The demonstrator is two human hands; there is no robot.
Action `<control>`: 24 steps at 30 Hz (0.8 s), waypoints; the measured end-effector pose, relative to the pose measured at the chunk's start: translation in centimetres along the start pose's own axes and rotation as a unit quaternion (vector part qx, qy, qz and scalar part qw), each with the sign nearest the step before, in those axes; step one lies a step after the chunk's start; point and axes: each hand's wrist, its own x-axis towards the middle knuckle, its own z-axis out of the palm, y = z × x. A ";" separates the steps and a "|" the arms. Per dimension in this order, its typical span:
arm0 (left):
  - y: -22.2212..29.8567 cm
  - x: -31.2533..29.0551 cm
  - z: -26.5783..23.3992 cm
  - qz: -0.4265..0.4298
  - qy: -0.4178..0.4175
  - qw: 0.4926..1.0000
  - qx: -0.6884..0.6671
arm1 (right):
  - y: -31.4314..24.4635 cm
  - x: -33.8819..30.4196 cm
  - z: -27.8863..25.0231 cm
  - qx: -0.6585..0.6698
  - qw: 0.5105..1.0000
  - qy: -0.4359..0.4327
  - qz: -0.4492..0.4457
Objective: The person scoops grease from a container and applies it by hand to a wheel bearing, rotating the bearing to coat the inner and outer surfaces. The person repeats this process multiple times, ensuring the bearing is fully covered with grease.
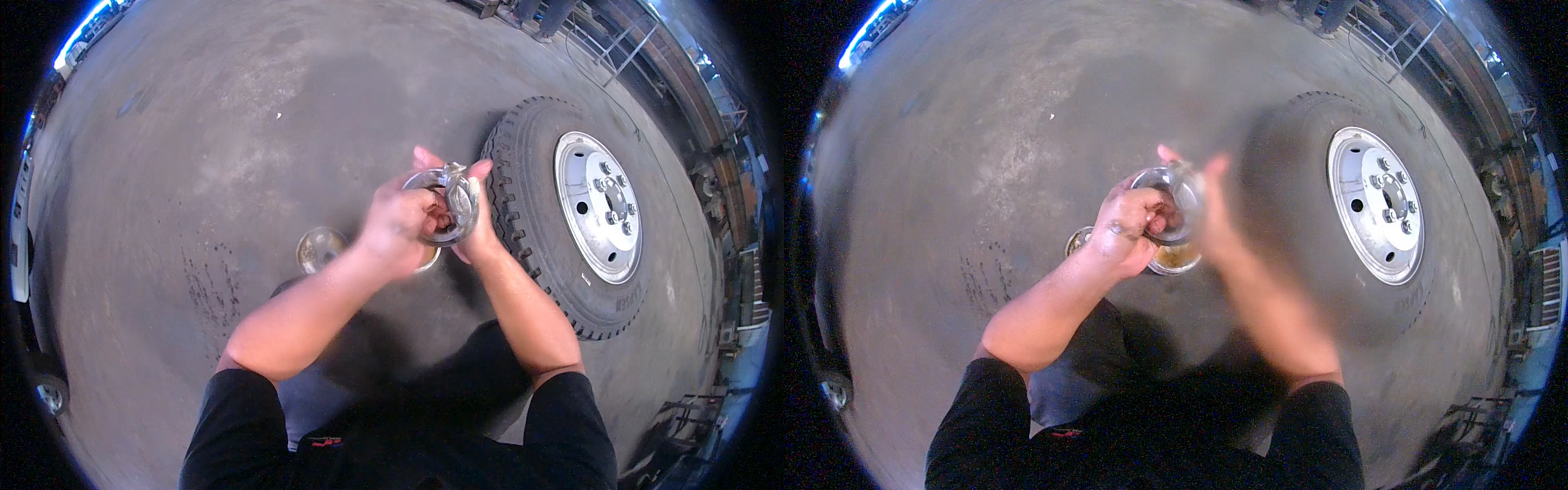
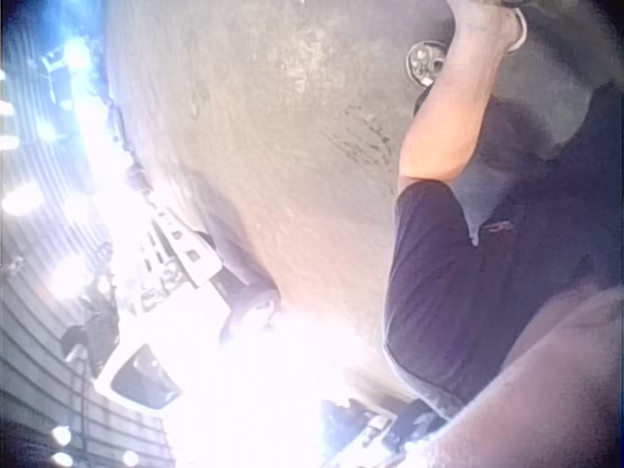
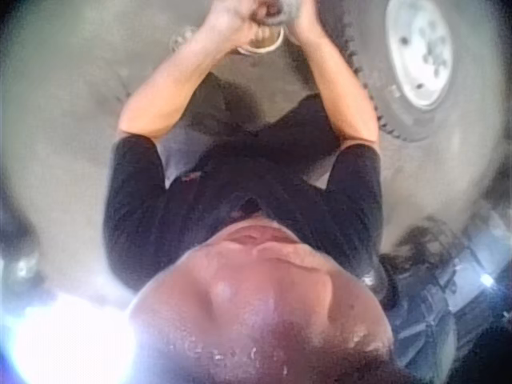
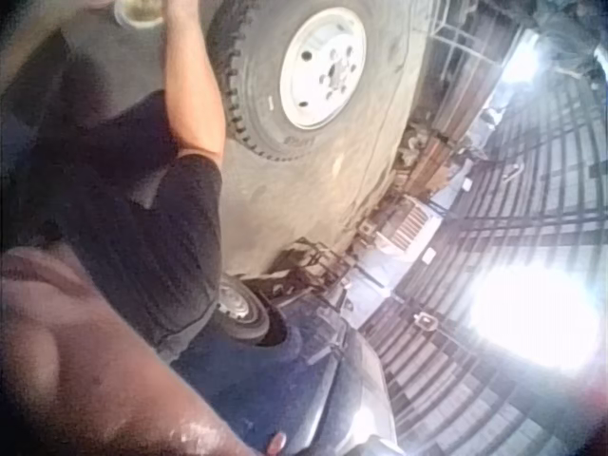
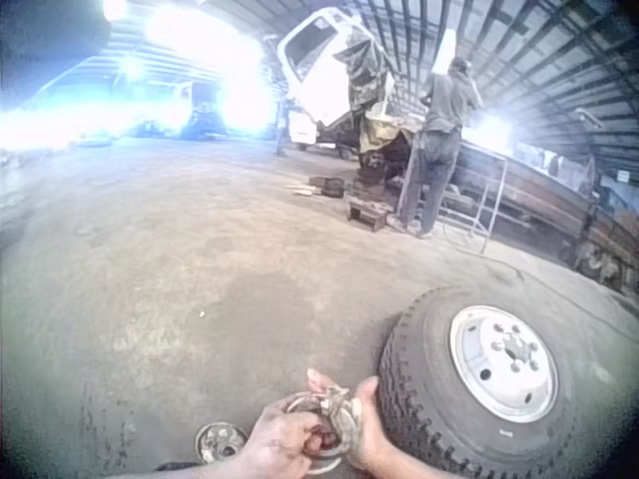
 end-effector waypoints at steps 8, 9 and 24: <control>0.8 -0.3 -0.5 -0.121 0.000 0.993 -0.006 | -2.6 -0.1 -0.2 -0.027 0.989 -0.118 -0.085; 0.5 -0.2 -0.5 -0.139 0.016 0.990 -0.019 | -2.9 -0.3 -0.1 -0.020 0.988 -0.126 -0.081; 0.2 2.0 -2.5 -0.172 0.041 0.978 -0.108 | -3.3 -2.8 -0.6 0.128 0.966 -0.017 -0.223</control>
